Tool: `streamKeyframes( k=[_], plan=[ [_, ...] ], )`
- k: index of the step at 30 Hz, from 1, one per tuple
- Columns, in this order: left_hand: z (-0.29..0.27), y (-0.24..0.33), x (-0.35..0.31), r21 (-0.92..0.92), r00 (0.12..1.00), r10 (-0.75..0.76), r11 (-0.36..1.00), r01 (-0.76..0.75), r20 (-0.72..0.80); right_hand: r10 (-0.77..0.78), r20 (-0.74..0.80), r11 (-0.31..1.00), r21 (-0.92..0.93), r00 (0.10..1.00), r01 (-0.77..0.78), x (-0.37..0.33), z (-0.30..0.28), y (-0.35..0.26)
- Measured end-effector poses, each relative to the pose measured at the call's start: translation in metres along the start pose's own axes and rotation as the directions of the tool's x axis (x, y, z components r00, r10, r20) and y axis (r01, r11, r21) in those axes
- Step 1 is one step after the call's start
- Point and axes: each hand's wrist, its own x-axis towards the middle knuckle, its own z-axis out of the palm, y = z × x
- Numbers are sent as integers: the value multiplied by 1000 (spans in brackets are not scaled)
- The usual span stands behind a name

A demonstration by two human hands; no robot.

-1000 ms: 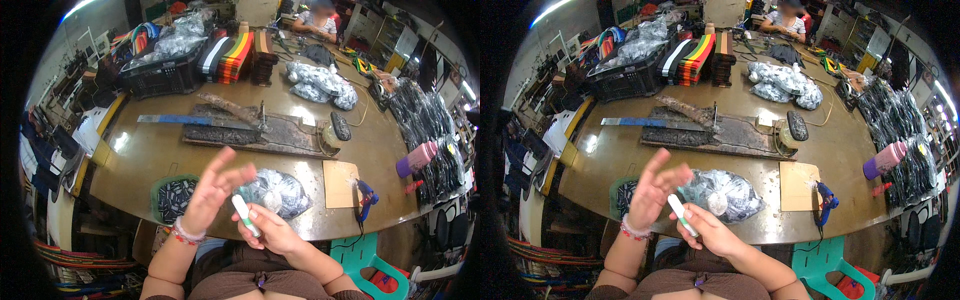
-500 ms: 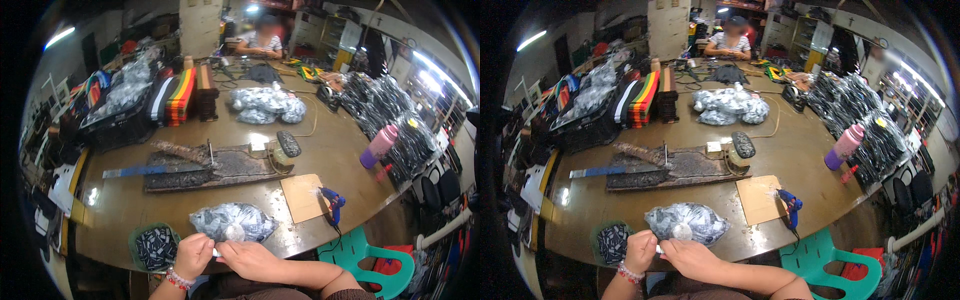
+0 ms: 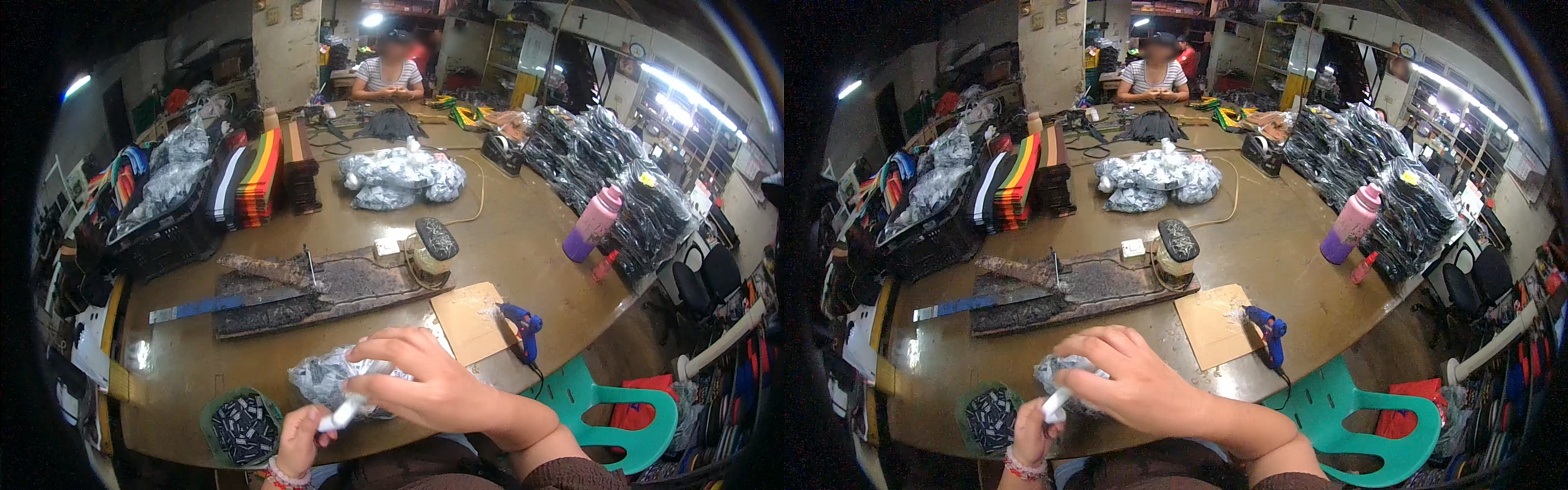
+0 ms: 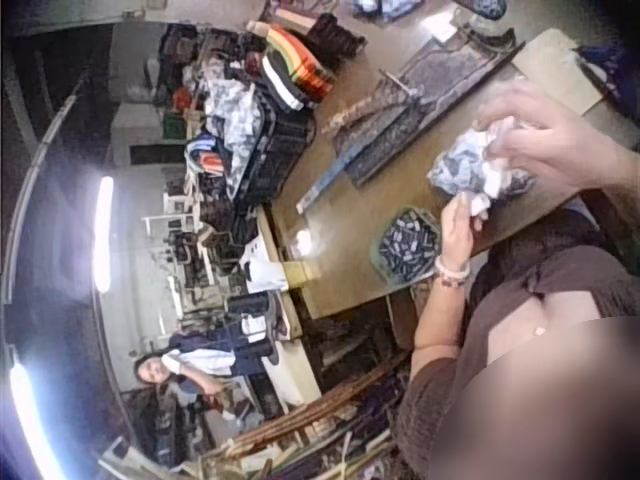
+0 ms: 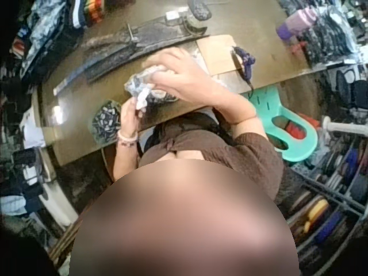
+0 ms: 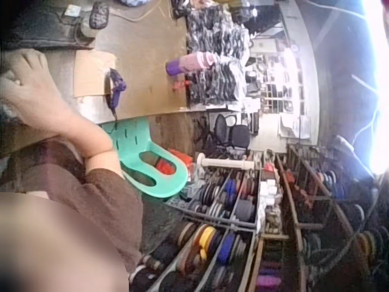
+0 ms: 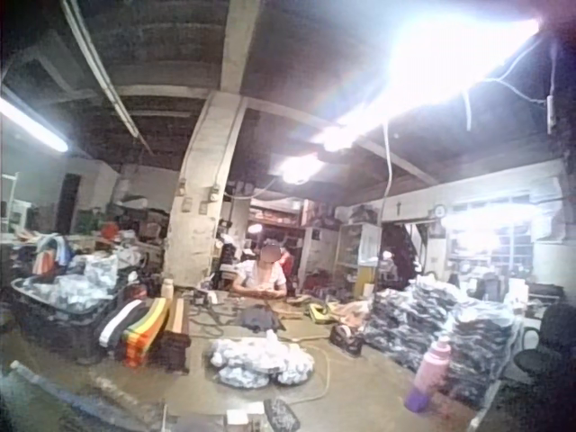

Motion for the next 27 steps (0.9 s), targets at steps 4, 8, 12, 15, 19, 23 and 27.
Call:
streamKeyframes(
  k=[4,8,12,15,19,23,27],
  plan=[
    [15,-44,1,-21,837,-275,946,322,472,-170,-464,886,315,869,341,14,-16,-14],
    [29,-81,10,30,760,-234,962,272,607,-242,-591,770,365,770,523,30,-14,-13],
    [25,-96,18,25,745,-309,930,366,592,-211,-646,756,368,734,542,33,-14,-21],
    [21,-103,23,77,684,-396,891,447,613,-140,-731,729,380,667,570,34,-9,-28],
    [9,-116,30,109,554,-503,798,593,663,-128,-752,699,395,647,597,31,-4,-21],
    [-6,-130,36,115,417,-534,705,700,736,-196,-753,677,360,628,642,27,-7,-6],
    [-2,-129,51,88,358,-444,720,689,822,-152,-735,706,387,661,593,25,-18,-1]
  ],
)
